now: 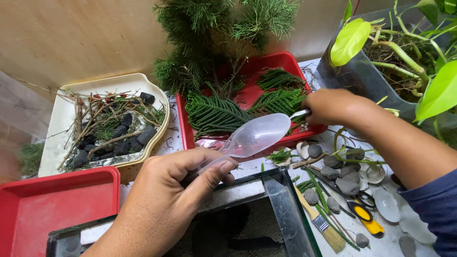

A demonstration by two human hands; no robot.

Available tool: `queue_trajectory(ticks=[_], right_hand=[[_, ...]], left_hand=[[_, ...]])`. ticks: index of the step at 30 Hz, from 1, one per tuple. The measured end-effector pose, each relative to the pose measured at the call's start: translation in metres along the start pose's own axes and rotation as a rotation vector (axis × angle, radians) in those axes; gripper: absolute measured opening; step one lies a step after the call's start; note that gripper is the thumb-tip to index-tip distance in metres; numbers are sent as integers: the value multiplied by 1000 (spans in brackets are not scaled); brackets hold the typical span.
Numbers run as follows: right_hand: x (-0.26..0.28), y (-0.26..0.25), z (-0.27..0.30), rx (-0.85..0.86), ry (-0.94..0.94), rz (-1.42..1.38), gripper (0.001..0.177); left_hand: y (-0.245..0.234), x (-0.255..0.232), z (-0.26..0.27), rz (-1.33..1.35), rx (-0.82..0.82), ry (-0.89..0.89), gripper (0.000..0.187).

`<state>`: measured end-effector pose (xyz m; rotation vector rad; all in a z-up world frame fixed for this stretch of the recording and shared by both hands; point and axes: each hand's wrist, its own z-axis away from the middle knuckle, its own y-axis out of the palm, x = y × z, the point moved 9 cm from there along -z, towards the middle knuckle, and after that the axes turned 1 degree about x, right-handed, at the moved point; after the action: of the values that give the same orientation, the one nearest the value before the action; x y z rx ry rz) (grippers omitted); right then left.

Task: Decorating a small aquarium with sand, stones, and shells using hands and tools

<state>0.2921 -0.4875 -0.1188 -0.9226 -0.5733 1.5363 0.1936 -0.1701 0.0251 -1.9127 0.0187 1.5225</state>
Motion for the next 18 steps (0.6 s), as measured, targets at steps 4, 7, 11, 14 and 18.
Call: queue_trajectory(ticks=[4,7,11,14,18], right_hand=[[-4,14,-21,-12,26,64,32],[7,17,-19,32,43,95,47],[11,25,-32,-23,27,135,43],[9,29,-38,-20,36,181,35],[4,22,-38,-76,22,178,27]], left_hand=[[-1,-1,0,-8,-7,1,29],[1,-1,0,20,3,16,28],[1,1,-1,18,13,-7,29],[1,0,-1,10,17,11,29],[1,3,0,15,20,-39,29]])
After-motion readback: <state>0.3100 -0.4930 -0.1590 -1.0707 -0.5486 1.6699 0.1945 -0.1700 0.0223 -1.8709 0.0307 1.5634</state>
